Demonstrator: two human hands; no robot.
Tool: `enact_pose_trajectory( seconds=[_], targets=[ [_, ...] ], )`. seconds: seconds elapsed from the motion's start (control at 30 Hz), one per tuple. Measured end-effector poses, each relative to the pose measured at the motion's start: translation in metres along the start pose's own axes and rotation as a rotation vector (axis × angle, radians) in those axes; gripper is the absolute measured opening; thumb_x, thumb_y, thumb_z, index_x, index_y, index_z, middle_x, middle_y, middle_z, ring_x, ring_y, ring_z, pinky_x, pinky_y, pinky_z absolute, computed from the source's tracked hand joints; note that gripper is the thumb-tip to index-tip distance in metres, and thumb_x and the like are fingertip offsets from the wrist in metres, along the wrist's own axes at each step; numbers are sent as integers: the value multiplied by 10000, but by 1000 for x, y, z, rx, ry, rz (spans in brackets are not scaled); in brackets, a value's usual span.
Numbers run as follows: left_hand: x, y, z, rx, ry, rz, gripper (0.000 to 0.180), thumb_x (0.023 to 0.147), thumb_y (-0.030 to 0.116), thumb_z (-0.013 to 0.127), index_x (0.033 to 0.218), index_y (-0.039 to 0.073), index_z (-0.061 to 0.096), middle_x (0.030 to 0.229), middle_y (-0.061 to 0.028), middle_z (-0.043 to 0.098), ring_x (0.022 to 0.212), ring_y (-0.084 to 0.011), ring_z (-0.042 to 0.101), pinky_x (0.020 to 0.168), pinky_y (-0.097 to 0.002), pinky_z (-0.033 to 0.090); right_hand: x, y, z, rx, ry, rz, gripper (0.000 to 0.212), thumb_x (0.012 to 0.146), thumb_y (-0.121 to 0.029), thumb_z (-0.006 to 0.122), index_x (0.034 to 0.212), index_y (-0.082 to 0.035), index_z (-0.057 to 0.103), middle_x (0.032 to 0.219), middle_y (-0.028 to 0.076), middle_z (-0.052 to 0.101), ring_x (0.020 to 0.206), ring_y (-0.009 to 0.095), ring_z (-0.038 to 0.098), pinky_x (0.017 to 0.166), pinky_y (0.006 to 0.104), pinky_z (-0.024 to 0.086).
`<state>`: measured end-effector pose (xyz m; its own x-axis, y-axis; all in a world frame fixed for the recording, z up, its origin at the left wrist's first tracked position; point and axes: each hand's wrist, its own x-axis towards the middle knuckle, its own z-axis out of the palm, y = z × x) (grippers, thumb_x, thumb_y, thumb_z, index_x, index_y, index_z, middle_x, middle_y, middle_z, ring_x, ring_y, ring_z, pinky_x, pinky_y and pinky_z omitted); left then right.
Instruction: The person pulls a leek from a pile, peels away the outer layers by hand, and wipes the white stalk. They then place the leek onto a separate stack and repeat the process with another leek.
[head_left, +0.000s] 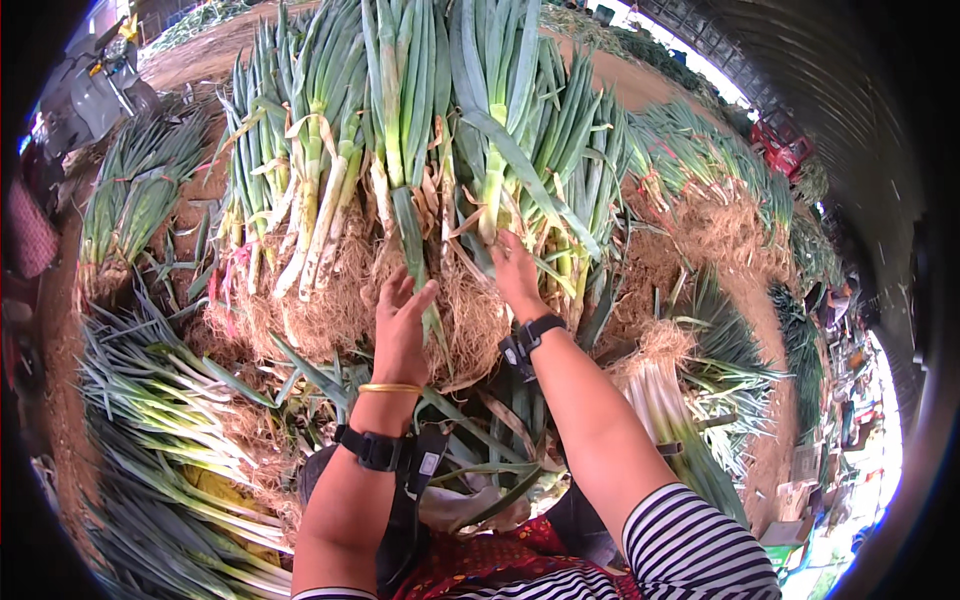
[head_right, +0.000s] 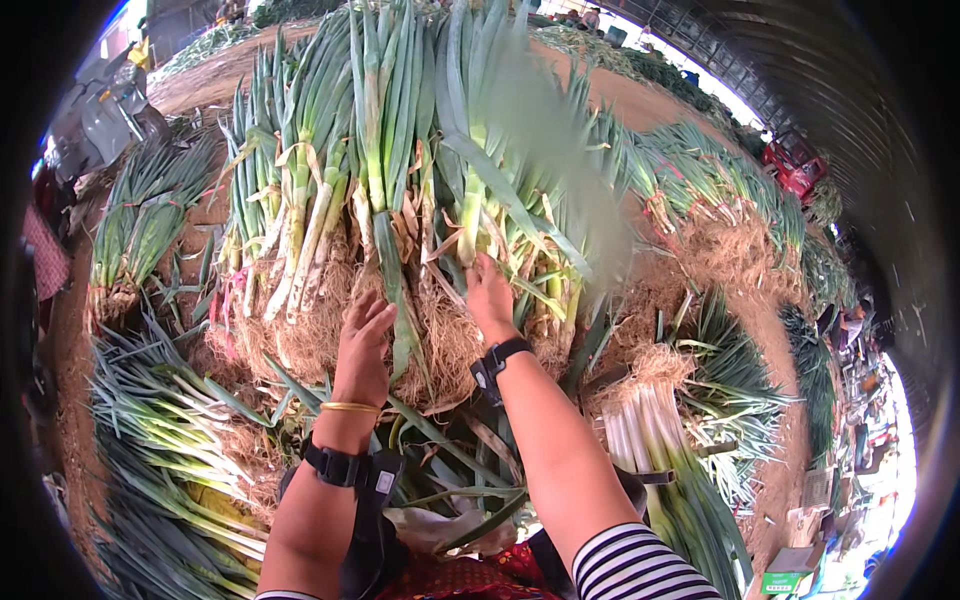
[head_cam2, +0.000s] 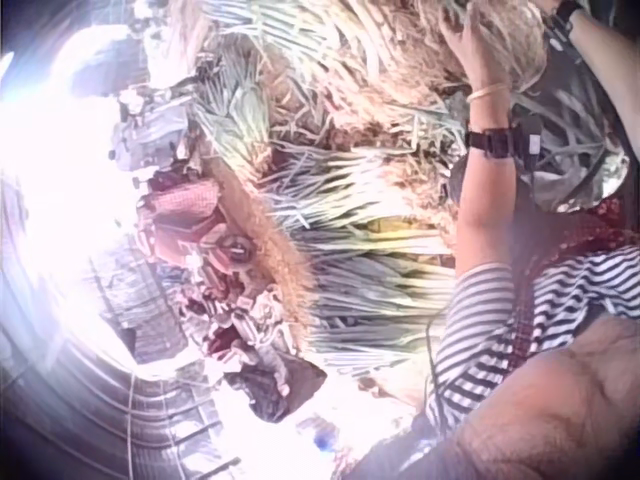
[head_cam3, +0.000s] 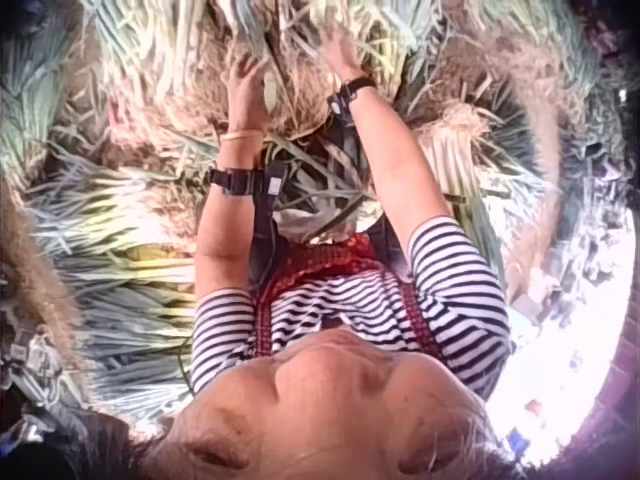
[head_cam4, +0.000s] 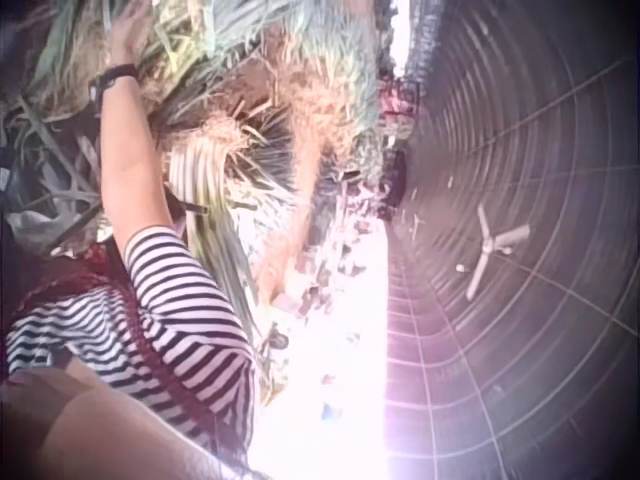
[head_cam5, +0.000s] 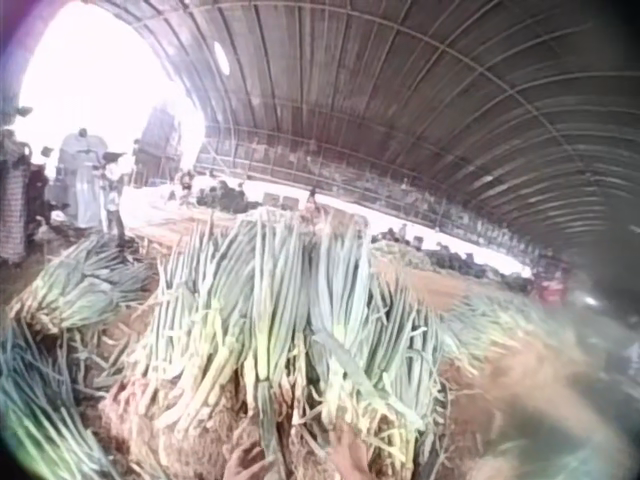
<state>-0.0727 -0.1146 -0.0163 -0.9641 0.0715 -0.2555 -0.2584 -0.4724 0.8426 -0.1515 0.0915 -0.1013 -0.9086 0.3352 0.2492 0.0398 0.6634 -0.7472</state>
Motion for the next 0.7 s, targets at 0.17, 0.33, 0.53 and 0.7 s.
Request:
enact_pose_trajectory(
  seconds=[0.17,0.33,0.53,0.7],
  targets=[
    [-1,3,-4,-51,-52,15,655,777,181,673,1323,36,342,1359,-184,341,1245,-265,359,1027,-364,264,18,-55,7,-459,-52,235,533,767,-373,621,1180,-68,479,1063,162,602,976,315,575,809,416,463],
    [4,-2,-4,10,-98,-18,523,810,239,620,1282,110,435,1343,-95,411,1261,-216,336,1031,-432,169,38,-61,-9,-315,-45,268,591,620,-300,681,1117,-36,498,985,187,616,941,333,584,799,403,464],
    [15,-21,-11,-13,-165,94,489,804,184,630,1254,93,463,1308,-110,444,1238,-238,363,1020,-378,253,22,-105,-44,69,10,61,445,663,-196,677,1022,21,528,877,152,626,771,244,610,709,322,483],
    [1,-26,13,963,-225,659,473,758,103,619,1211,67,489,1150,-112,542,1080,-301,460,966,-373,322,28,-138,-79,745,-129,-81,351,706,-45,658,1016,19,507,906,92,576,757,159,579,666,277,484]
  ],
)
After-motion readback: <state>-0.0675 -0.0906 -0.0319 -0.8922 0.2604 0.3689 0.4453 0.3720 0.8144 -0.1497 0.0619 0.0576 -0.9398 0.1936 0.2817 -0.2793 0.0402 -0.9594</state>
